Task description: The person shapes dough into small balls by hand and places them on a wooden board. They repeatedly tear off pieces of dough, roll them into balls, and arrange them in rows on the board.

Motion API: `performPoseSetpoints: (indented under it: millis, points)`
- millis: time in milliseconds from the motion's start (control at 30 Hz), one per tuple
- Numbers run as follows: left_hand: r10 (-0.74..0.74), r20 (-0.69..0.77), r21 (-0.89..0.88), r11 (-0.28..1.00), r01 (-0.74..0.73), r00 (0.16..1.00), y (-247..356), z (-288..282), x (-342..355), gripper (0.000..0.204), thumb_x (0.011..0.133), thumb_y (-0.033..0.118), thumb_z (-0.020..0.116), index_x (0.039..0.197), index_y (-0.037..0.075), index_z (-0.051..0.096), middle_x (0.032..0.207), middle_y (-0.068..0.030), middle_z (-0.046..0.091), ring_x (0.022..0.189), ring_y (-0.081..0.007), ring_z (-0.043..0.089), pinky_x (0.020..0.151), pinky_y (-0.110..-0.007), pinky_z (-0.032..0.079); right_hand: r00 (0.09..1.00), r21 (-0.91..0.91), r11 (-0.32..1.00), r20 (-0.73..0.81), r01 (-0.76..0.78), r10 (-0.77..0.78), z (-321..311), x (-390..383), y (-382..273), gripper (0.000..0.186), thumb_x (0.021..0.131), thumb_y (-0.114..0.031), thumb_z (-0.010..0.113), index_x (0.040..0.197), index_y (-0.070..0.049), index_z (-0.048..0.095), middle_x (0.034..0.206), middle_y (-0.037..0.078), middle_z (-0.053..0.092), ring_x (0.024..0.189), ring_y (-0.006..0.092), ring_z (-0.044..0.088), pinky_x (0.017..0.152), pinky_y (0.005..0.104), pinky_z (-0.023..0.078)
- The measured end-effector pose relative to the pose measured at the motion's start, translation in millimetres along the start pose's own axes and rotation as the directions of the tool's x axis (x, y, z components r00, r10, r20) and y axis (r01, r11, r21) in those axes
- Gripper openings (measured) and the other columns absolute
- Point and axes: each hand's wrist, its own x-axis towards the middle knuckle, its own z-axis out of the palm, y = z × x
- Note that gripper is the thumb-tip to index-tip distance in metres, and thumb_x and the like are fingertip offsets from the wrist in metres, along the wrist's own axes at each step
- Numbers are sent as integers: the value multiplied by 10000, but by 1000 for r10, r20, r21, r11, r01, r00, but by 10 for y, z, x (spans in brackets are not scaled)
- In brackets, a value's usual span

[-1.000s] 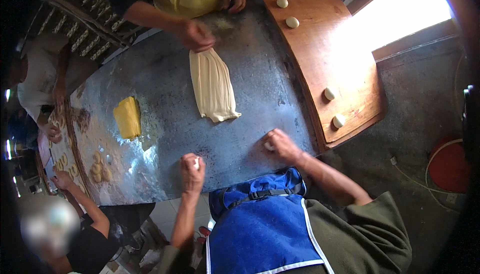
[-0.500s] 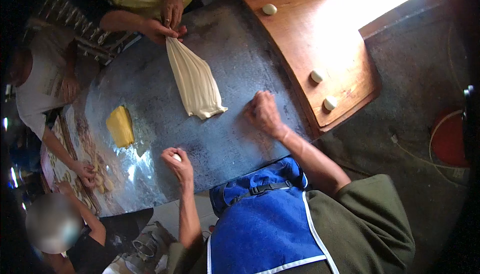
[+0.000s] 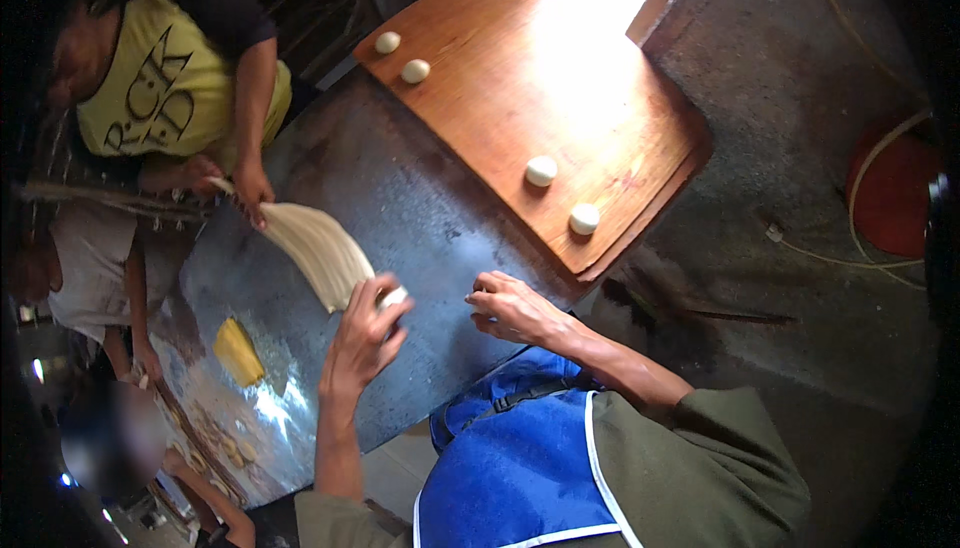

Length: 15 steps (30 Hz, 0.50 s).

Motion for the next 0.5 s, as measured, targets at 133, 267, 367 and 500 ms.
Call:
performPoseSetpoints:
  millis: [133,267,367,500]
  points:
    - [241,-328,-168,937,-308,913,611,521,1878,536,723,-76,727,1219,89,607,1215,-147,618,1153,-369,609,973,-464,519,796,-62,976,-591,-208,131,-1063,-275,49,463,767,-92,855,1173,-26,642,1091,171,644,934,302,690,767,374,588]
    - [242,-249,-337,886,-318,938,1093,1286,3231,560,799,-27,689,1309,54,472,1112,-228,630,1052,-438,616,868,-495,526,310,-52,998,-950,-17,-44,-1716,-478,537,648,776,-149,910,1299,-25,550,1195,164,655,974,237,708,750,346,618]
    - [270,-127,-54,959,-279,954,1141,1621,3416,762,787,58,673,1490,46,380,1358,-210,569,1285,-397,523,1045,-515,440,466,-172,878,-883,-446,64,-1790,-582,825,935,791,-234,894,1510,-23,336,1330,180,594,1021,246,687,822,359,572]
    - [196,-336,-74,970,-234,921,1094,1642,2599,795,786,78,680,1516,69,366,1553,-167,428,1471,-345,382,1210,-522,278,504,-152,752,-823,-642,263,-1536,-691,805,1173,707,-490,905,1569,10,284,1242,131,647,1059,310,610,924,468,443]
